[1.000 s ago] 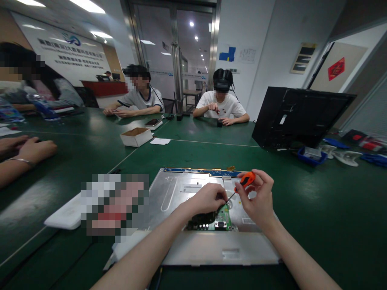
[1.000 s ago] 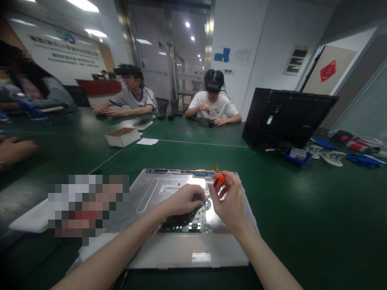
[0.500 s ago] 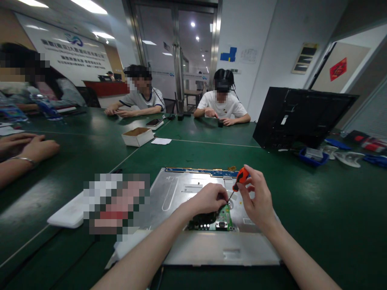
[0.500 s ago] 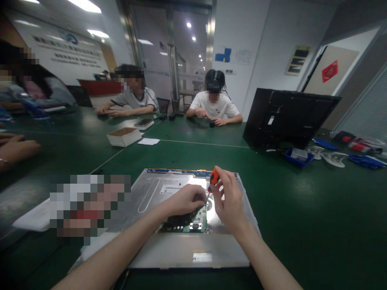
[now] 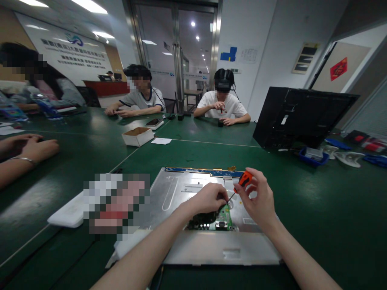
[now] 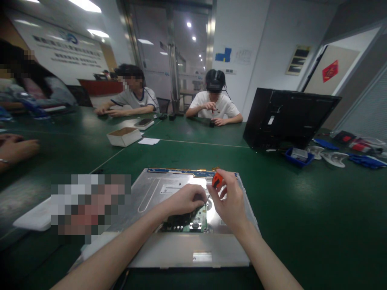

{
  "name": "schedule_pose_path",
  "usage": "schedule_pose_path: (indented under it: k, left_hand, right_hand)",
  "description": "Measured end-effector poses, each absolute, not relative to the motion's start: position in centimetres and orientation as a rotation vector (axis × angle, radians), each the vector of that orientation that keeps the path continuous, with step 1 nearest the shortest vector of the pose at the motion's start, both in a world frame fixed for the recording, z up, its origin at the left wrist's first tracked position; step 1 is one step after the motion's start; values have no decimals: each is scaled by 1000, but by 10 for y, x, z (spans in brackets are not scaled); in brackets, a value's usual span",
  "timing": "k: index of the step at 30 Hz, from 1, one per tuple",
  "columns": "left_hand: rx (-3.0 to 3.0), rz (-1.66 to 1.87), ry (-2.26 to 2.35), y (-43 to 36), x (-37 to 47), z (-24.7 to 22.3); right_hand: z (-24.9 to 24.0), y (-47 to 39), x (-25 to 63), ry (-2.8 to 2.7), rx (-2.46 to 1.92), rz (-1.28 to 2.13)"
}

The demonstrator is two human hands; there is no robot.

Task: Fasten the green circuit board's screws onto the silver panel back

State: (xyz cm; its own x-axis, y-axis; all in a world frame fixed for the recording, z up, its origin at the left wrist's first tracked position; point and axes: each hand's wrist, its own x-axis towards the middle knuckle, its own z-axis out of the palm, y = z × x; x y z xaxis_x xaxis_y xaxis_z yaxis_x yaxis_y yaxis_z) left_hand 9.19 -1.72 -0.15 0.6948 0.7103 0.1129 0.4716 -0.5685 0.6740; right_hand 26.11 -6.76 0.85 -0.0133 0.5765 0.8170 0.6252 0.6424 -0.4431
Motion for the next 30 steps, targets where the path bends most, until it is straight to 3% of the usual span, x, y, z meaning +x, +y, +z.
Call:
schedule_pose_path:
  k: [30]
  left_hand:
    - [2267, 504, 921, -18, 92, -2]
  right_hand:
    - [9, -69, 259, -1693, -1049, -8]
